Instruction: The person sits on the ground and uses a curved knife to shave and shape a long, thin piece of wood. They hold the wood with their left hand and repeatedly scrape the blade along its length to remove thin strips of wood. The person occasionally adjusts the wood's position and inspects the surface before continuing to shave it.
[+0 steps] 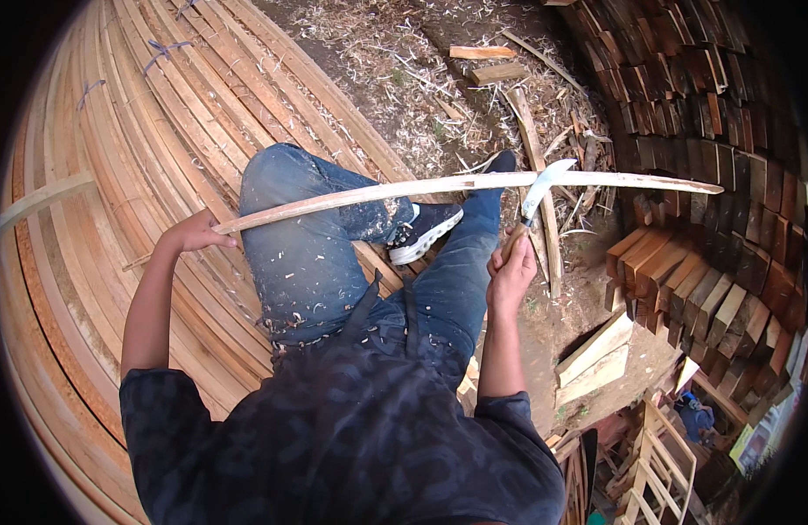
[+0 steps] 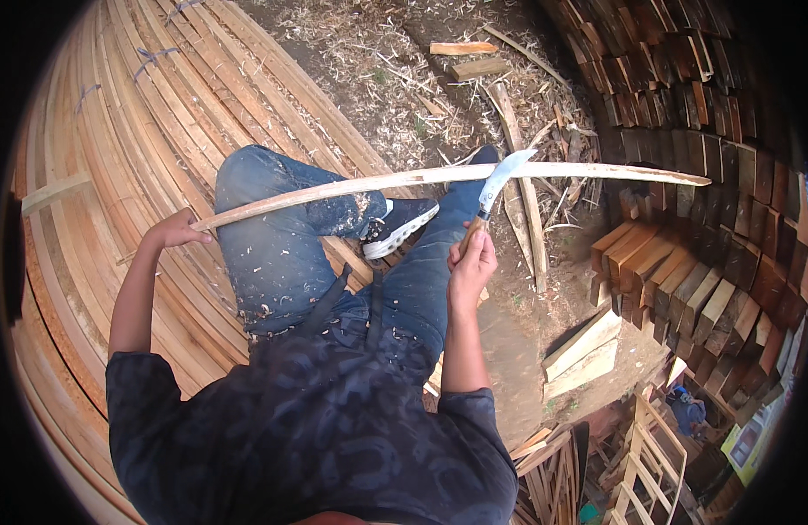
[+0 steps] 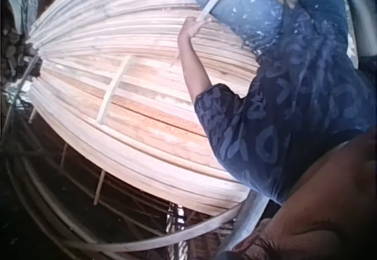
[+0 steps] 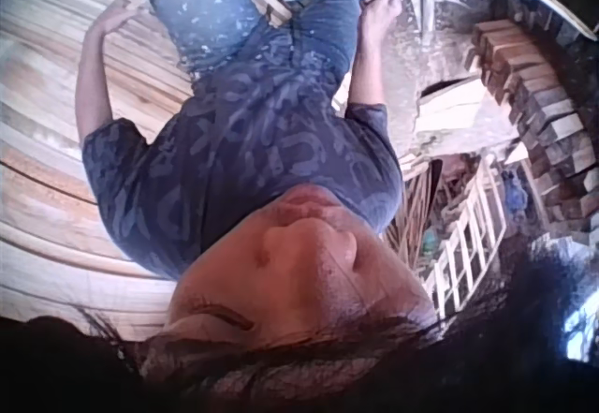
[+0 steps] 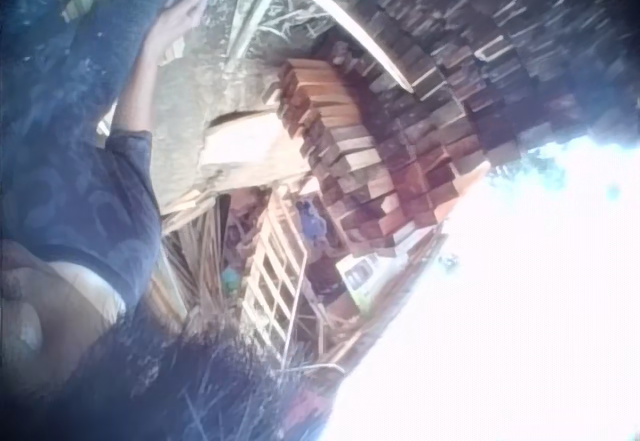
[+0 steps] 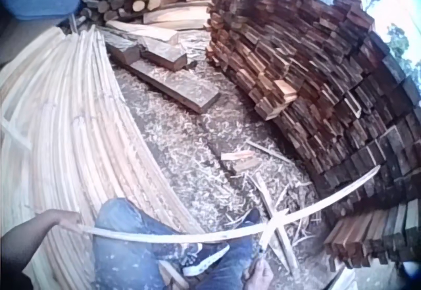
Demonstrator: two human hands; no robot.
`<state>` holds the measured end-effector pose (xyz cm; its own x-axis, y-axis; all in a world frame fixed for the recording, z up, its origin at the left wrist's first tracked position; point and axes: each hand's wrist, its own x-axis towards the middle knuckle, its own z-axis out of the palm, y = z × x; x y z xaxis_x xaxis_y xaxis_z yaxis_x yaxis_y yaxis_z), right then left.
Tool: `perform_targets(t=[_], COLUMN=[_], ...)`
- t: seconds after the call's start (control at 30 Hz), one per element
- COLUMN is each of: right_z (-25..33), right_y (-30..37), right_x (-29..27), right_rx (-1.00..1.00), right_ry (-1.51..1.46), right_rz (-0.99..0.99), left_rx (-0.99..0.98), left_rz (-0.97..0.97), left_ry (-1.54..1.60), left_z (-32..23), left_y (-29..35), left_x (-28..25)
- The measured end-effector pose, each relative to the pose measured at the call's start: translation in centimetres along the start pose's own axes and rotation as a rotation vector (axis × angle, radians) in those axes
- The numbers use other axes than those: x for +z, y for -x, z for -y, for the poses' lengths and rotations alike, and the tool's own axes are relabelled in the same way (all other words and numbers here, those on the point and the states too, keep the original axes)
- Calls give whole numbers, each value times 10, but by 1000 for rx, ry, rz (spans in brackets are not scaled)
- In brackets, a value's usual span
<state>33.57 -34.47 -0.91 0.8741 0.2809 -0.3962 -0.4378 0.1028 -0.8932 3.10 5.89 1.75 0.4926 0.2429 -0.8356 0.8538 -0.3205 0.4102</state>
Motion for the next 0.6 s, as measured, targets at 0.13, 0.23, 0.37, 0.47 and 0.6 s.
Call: perform_targets(t=[0.13,0.23,0.37,0.47,0.6], right_z=[-13,-1,-6,14,1], right_y=[23,2,20,8,36], right_x=[11,7,14,8,9], right_rx=[-55,50,-37,-21,124], right_ry=[559,56,491,321,554], right_rz=[479,137,273,182,350], left_rx=[-50,-33,-57,-72,-172], left_rz=[-14,-10,8,-11,103], left_ry=[-48,-55,-76,-99,-170], left_z=[0,4,-2,6,-8], left_y=[-4,-4,1,-4,-4], left_x=[2,1,-3,0,-5])
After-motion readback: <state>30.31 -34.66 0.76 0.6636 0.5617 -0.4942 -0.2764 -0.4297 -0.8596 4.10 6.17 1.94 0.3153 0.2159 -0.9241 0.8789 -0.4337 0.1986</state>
